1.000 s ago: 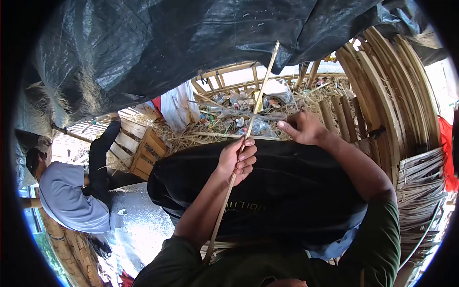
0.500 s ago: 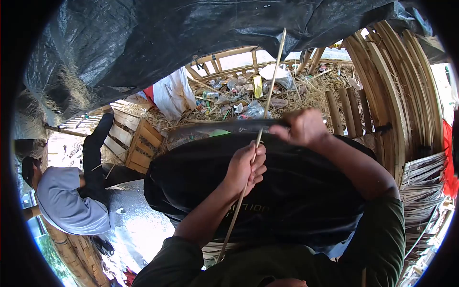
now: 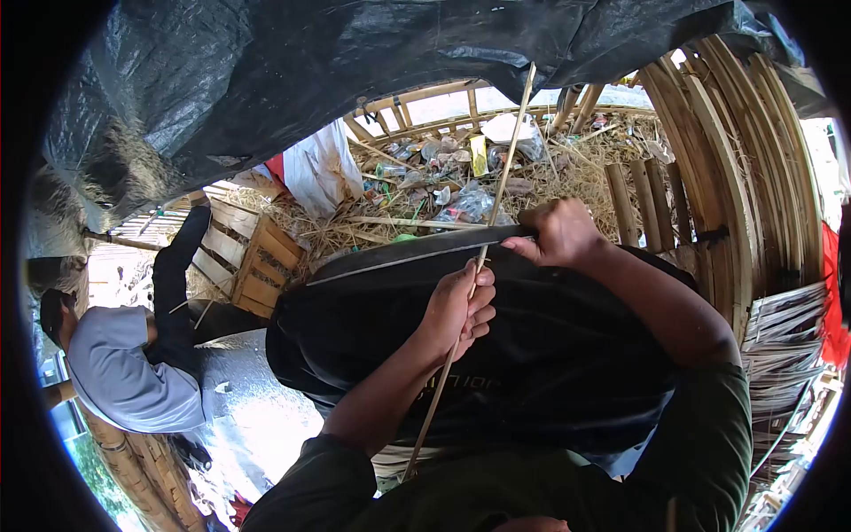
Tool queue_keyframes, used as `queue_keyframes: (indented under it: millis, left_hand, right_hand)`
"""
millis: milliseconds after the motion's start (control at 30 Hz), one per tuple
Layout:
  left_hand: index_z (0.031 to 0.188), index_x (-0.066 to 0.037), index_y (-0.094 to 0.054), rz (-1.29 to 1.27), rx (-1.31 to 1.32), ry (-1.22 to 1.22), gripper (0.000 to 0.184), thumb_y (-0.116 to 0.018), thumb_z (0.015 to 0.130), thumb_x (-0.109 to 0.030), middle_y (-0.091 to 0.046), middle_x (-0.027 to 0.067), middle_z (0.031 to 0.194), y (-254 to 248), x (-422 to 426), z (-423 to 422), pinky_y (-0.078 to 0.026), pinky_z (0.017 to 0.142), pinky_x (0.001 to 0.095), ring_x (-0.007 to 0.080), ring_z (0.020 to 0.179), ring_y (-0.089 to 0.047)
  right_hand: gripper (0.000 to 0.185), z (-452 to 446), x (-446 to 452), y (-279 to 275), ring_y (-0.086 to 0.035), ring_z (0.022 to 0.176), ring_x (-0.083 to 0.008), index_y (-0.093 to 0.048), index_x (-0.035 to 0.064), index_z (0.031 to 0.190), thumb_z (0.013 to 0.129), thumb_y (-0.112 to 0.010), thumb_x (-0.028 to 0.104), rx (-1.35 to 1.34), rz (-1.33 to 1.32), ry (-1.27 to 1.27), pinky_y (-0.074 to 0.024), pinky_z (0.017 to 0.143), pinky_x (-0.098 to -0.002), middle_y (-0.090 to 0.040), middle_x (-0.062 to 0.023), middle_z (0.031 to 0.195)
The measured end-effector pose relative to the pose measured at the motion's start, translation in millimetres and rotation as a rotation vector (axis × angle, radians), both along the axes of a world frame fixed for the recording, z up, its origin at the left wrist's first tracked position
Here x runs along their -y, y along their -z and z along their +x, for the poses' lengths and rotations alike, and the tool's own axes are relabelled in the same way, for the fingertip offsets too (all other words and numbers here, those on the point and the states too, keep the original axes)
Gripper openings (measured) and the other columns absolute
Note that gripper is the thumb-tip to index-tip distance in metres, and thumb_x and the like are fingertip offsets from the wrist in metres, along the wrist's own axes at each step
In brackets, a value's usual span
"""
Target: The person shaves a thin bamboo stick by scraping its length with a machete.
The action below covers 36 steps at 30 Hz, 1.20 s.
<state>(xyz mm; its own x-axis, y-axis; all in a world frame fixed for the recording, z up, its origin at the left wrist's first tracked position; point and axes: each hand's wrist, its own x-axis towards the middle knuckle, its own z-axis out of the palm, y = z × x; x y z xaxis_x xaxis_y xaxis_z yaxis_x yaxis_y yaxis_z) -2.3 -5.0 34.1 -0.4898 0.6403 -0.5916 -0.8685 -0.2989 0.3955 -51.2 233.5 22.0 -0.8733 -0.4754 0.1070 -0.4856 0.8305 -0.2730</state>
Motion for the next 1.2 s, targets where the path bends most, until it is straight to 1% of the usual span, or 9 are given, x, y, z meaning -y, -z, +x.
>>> queue_keyframes:
  millis: [233, 367, 533, 733, 800, 967, 1100, 1167, 1200]
  left_hand:
    - [0.085, -0.02, -0.045, -0.006, 0.02, 0.049, 0.035, -0.037, 0.107, -0.047, -0.03, -0.0096, 0.053, -4, 2, 9, -0.02, 0.035, 0.0176, 0.0024, 0.038, -0.023]
    - [0.084, -0.02, -0.044, -0.02, -0.02, 0.063, 0.036, -0.037, 0.107, -0.047, -0.03, -0.0095, 0.053, -7, -2, 9, -0.018, 0.035, 0.0183, 0.0022, 0.037, -0.023]
    - [0.084, -0.02, -0.044, -0.015, 0.02, 0.047, 0.036, -0.037, 0.107, -0.047, -0.03, -0.0099, 0.054, -5, 4, 8, -0.018, 0.036, 0.0186, 0.0022, 0.039, -0.023]
    - [0.084, -0.02, -0.044, -0.031, 0.025, 0.052, 0.036, -0.038, 0.107, -0.047, -0.03, -0.0097, 0.054, 1, 2, 5, -0.019, 0.035, 0.0187, 0.0024, 0.038, -0.023]
    - [0.084, -0.019, -0.044, -0.02, 0.019, 0.057, 0.036, -0.038, 0.107, -0.047, -0.03, -0.0097, 0.054, 1, -1, 5, -0.019, 0.035, 0.0189, 0.0023, 0.038, -0.023]
    - [0.084, -0.019, -0.044, -0.055, 0.039, 0.039, 0.036, -0.038, 0.107, -0.046, -0.03, -0.0094, 0.053, 1, 2, 7, -0.018, 0.035, 0.0191, 0.0027, 0.038, -0.023]
    - [0.084, -0.019, -0.044, -0.084, -0.001, 0.069, 0.036, -0.037, 0.107, -0.046, -0.031, -0.0093, 0.053, 3, 2, 7, -0.018, 0.035, 0.0189, 0.0029, 0.037, -0.022]
    - [0.084, -0.019, -0.044, -0.089, -0.001, 0.086, 0.037, -0.037, 0.107, -0.047, -0.03, -0.0095, 0.053, 1, 0, 5, -0.018, 0.035, 0.0188, 0.0026, 0.037, -0.022]
    - [0.084, -0.019, -0.044, -0.092, 0.007, 0.093, 0.037, -0.037, 0.107, -0.047, -0.03, -0.0097, 0.053, 0, -2, 6, -0.018, 0.035, 0.0188, 0.0025, 0.038, -0.022]
  right_hand:
    - [0.058, -27, -50, 13, -0.056, 0.044, -0.0201, -0.066, 0.0048, 0.065, 0.094, -0.061, 0.055, -0.488, 0.164, 0.136, -0.0417, 0.039, -0.0352, -0.057, -0.0103, 0.052]
    - [0.056, -17, -40, 14, -0.057, 0.044, -0.0237, -0.068, 0.0066, 0.068, 0.095, -0.059, 0.055, -0.158, 0.208, 0.191, -0.041, 0.039, -0.0376, -0.057, -0.0118, 0.051]
    - [0.057, 6, 21, -10, -0.062, 0.05, -0.0338, -0.07, 0.0074, 0.071, 0.093, -0.057, 0.058, -0.027, 0.02, -0.017, -0.0516, 0.051, -0.0439, -0.059, -0.0138, 0.052]
    - [0.058, -22, -41, 44, -0.057, 0.042, -0.0295, -0.067, 0.0083, 0.067, 0.098, -0.052, 0.054, -0.414, 0.11, 0.132, -0.0446, 0.042, -0.0412, -0.055, -0.0112, 0.048]
    - [0.057, -4, -8, 4, -0.057, 0.041, -0.0288, -0.068, 0.0081, 0.068, 0.098, -0.054, 0.054, 0.097, 0.053, 0.225, -0.0447, 0.042, -0.041, -0.055, -0.0114, 0.048]
    - [0.051, -3, 6, 6, -0.054, 0.039, -0.0256, -0.066, 0.0077, 0.067, 0.095, -0.062, 0.051, -0.204, -0.094, -0.119, -0.0421, 0.039, -0.0388, -0.053, -0.0083, 0.047]
    - [0.057, -21, -42, 36, -0.064, 0.053, -0.0324, -0.071, 0.0071, 0.076, 0.095, -0.055, 0.059, -0.363, 0.219, 0.142, -0.0513, 0.052, -0.044, -0.062, -0.0144, 0.057]
    - [0.056, -22, -42, 34, -0.059, 0.048, -0.0312, -0.065, 0.0065, 0.069, 0.095, -0.057, 0.055, -0.225, 0.148, 0.166, -0.0479, 0.048, -0.0432, -0.06, -0.0127, 0.055]
    - [0.057, -16, -21, 14, -0.056, 0.045, -0.0306, -0.06, 0.0061, 0.062, 0.096, -0.058, 0.052, 0.101, 0.058, 0.198, -0.0454, 0.045, -0.0429, -0.059, -0.0115, 0.055]
